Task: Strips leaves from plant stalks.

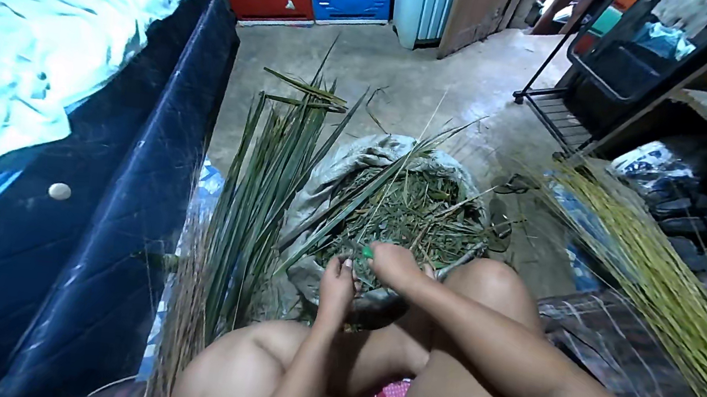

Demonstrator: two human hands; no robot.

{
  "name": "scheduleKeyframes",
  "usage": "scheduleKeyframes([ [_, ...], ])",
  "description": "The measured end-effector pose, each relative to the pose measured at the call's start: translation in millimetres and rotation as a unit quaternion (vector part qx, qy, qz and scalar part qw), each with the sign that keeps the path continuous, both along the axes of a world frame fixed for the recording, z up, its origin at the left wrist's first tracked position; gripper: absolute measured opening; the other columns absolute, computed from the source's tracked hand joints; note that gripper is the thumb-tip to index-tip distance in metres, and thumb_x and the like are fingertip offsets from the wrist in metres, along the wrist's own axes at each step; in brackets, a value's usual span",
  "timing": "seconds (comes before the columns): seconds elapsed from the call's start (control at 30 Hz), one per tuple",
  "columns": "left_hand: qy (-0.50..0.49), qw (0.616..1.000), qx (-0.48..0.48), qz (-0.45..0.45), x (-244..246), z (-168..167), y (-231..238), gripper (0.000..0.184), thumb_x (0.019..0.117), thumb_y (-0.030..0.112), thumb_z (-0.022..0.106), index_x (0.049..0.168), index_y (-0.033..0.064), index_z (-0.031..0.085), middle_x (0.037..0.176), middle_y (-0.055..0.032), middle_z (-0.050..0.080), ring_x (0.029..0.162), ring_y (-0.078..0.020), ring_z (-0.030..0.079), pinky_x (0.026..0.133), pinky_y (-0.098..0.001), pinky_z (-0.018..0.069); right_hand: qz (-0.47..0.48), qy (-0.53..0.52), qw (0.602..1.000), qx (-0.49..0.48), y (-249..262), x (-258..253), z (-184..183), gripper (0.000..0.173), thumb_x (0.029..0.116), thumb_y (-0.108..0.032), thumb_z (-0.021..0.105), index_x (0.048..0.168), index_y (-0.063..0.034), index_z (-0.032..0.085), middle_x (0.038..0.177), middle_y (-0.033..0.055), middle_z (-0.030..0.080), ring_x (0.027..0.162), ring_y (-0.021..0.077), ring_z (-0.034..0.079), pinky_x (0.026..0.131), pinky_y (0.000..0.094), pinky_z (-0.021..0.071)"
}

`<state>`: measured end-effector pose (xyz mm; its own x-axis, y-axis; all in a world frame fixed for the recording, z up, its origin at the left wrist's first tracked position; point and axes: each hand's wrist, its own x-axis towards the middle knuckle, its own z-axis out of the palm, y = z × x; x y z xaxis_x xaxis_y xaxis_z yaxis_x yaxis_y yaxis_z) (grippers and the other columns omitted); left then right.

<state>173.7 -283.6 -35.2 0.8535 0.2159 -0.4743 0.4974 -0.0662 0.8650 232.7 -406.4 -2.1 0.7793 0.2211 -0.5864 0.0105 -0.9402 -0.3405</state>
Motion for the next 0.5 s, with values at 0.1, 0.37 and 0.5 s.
scheduleKeyframes([
  [0.1, -0.019, 1.0, -0.015, 0.019, -4, 1, 2, 0.03, 0.1115, 0.011, 0.04, 0.133, -0.0038, 0.054, 0.078, -0.0054, 0.056, 0.059, -0.0098, 0.057, 0.057, -0.0255, 0.052, -0.089, -0.016, 0.996, -0.017, -23, 29, 0, 0.036, 0.108, -0.025, 0.047, 0.134, -0.002, 0.059, 0.13, 0.0237, 0.066, 0.123, 0.0416, 0.063, 0.097, 0.0628, 0.05],
  [0.37, -0.059, 0.985, -0.147, 0.066, 0, -3, 3, 0.031, 0.1105, 0.012, 0.038, 0.139, 0.0022, 0.045, 0.107, -0.0106, 0.07, 0.087, -0.014, 0.068, 0.071, -0.0305, 0.0544, -0.115, -0.004, 0.943, 0.313, -18, 11, -7, 0.039, 0.1092, -0.027, 0.052, 0.136, 0.001, 0.057, 0.116, 0.0257, 0.066, 0.103, 0.0363, 0.065, 0.093, 0.0544, 0.0508],
  [0.5, -0.059, 0.973, -0.2, 0.099, -1, -6, 5, 0.028, 0.106, 0.006, 0.048, 0.133, 0.0049, 0.054, 0.119, -0.0098, 0.063, 0.102, -0.0177, 0.062, 0.084, -0.0385, 0.0523, -0.112, 0.05, 0.917, 0.38, -4, -5, -12, 0.037, 0.1064, -0.019, 0.054, 0.138, 0.0007, 0.056, 0.123, 0.0246, 0.064, 0.104, 0.0326, 0.065, 0.093, 0.0506, 0.0516],
])
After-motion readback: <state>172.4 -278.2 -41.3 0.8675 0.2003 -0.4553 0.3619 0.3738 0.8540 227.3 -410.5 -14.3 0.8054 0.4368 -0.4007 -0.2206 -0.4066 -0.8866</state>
